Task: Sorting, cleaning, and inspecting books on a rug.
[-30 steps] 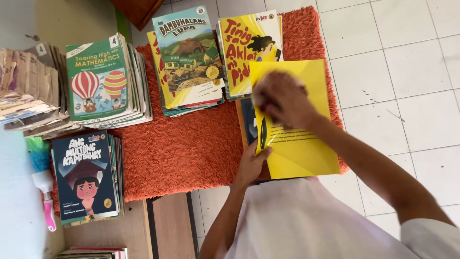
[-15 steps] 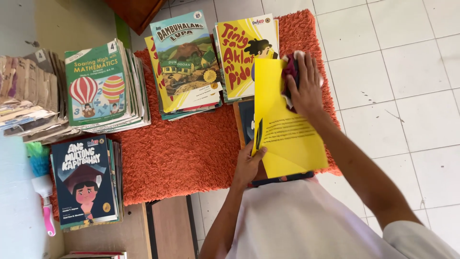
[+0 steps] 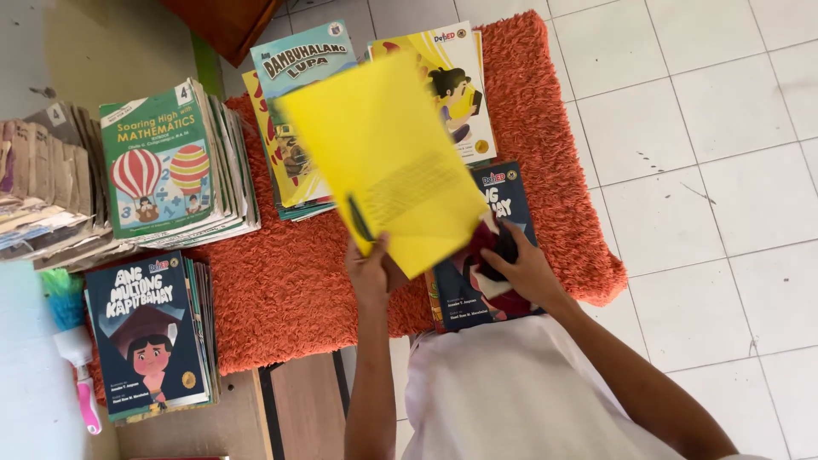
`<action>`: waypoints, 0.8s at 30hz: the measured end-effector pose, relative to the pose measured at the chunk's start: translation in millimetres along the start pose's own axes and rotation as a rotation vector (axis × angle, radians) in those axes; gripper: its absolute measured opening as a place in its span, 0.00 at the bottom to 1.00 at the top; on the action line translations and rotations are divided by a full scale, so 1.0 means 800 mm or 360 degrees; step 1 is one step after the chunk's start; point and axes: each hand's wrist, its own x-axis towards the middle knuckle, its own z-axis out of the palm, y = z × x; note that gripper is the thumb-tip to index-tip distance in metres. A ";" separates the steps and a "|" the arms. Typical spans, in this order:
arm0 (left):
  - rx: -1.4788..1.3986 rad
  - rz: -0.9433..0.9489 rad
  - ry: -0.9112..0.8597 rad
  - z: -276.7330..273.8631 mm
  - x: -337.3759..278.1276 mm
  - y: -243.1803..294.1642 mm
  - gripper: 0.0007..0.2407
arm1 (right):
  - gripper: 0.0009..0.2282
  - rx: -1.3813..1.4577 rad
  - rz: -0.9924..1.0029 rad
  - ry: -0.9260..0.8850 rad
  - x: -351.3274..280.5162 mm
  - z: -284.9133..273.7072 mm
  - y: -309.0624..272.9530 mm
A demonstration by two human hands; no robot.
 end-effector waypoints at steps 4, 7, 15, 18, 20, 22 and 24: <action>-0.0286 0.0203 0.0157 -0.006 0.017 0.054 0.17 | 0.35 0.0037 0.0175 0.0172 0.007 -0.038 0.037; -0.0469 0.0115 0.0114 -0.011 0.014 0.057 0.15 | 0.33 -0.0297 0.0223 0.0241 0.061 -0.082 0.118; -0.1819 -0.1114 -0.0438 0.030 -0.053 -0.052 0.12 | 0.36 -0.0609 0.0295 -0.0050 0.072 -0.089 0.188; -0.2658 -0.1656 -0.1054 0.064 -0.087 -0.071 0.06 | 0.34 0.0301 0.0061 -0.0205 0.039 -0.066 0.115; -0.2262 -0.1600 -0.1165 0.076 -0.098 -0.095 0.09 | 0.35 0.1016 -0.0029 -0.0365 0.036 -0.044 0.091; -0.1101 -0.1332 -0.1409 0.084 -0.109 -0.123 0.19 | 0.33 0.1639 -0.0131 -0.0760 0.055 -0.020 0.108; -0.0524 -0.1153 -0.1471 0.082 -0.106 -0.147 0.24 | 0.27 0.1699 -0.0177 -0.0595 0.061 -0.023 0.100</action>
